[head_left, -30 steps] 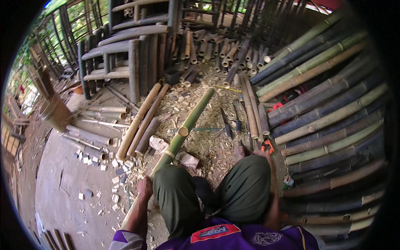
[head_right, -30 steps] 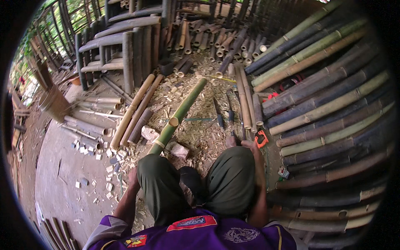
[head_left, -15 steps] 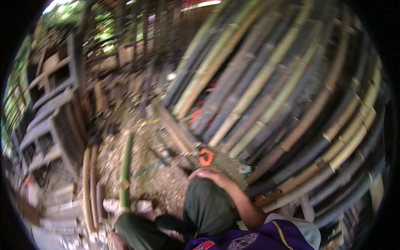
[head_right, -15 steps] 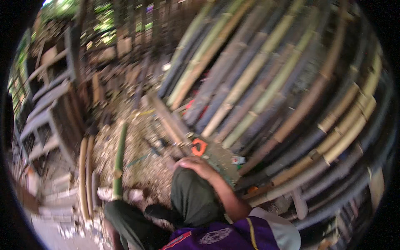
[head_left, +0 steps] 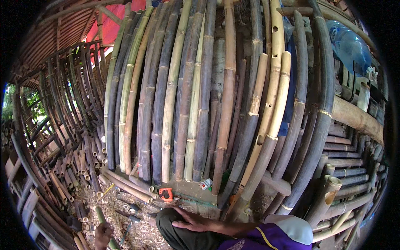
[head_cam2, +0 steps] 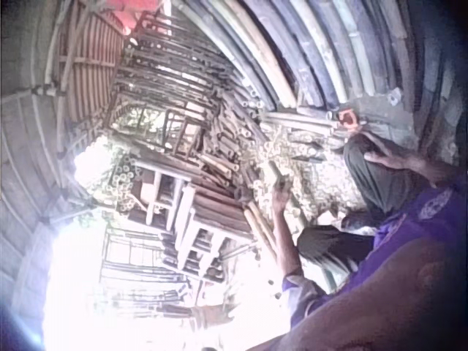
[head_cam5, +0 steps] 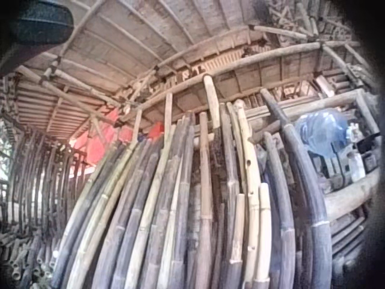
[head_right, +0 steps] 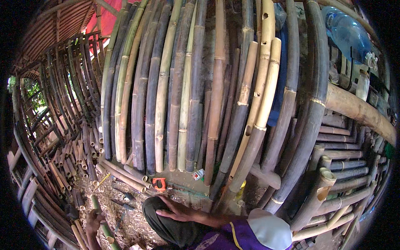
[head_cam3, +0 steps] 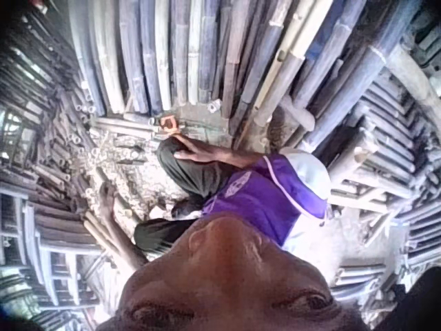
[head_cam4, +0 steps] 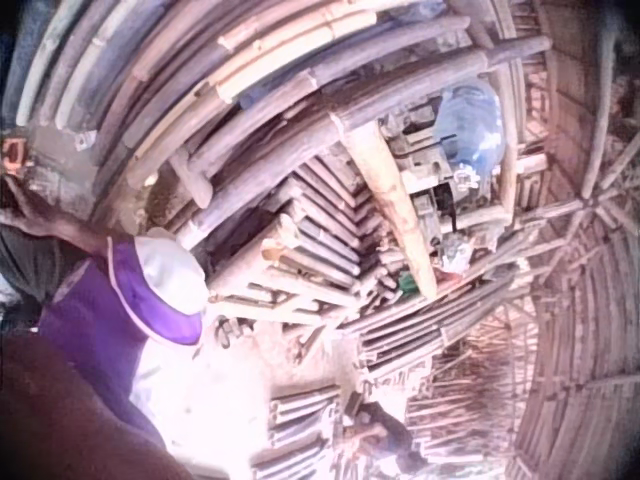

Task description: The person uses a knife to carve and smooth the surface of a long bamboo pole, then selects another bamboo piece and continues carving. The person works on the bamboo while seated, surrounded by many bamboo poles.

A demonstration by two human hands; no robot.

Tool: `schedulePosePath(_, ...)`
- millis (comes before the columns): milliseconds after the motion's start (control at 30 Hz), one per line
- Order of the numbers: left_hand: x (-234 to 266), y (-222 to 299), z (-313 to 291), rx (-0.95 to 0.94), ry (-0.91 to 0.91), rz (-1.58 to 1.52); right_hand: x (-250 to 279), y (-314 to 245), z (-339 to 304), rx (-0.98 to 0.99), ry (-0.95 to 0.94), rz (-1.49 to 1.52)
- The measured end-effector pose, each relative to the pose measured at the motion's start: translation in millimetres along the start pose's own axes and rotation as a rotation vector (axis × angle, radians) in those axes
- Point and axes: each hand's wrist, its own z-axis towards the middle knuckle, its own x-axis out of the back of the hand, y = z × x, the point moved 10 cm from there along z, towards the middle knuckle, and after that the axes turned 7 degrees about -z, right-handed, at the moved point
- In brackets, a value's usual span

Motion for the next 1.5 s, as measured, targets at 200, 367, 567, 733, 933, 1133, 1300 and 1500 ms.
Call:
schedulePosePath(200, -57.5, 36.2, 55.7, -0.123, -0.057, 0.281, 9.2, -9.5, -17.3, 0.060, 0.083, -0.195)
schedulePosePath(367, -79.4, -153.4, 29.5, 0.291, -0.697, 1.121, 10.1, -5.4, -17.6, -0.019, 0.066, -0.135)
schedulePosePath(567, 31.1, -228.9, -13.1, 0.308, -0.178, 0.103, 15.7, -11.9, -12.9, 0.062, 0.102, -0.356)
schedulePosePath(733, 27.2, -229.1, -2.3, -0.001, -0.682, 0.057, 78.4, 81.3, 10.8, -0.225, 0.301, -0.031)
schedulePosePath(933, 55.4, -257.6, -49.4, 0.837, -0.377, -0.657, 285.9, 74.6, 53.3, -0.260, 0.816, -0.262)
schedulePosePath(1133, 51.1, -155.7, -49.9, 0.303, -0.293, 0.454, 521.0, -40.5, 61.2, 0.069, 1.352, -1.023)
schedulePosePath(1300, 82.1, -197.0, -92.2, 0.789, -0.044, 0.234, 584.2, -117.1, 48.9, -0.073, 1.652, -1.160)
schedulePosePath(1500, 114.7, -232.4, -101.6, 0.591, -0.120, 0.098, 620.4, -161.7, 53.5, -0.197, 1.502, -1.535)
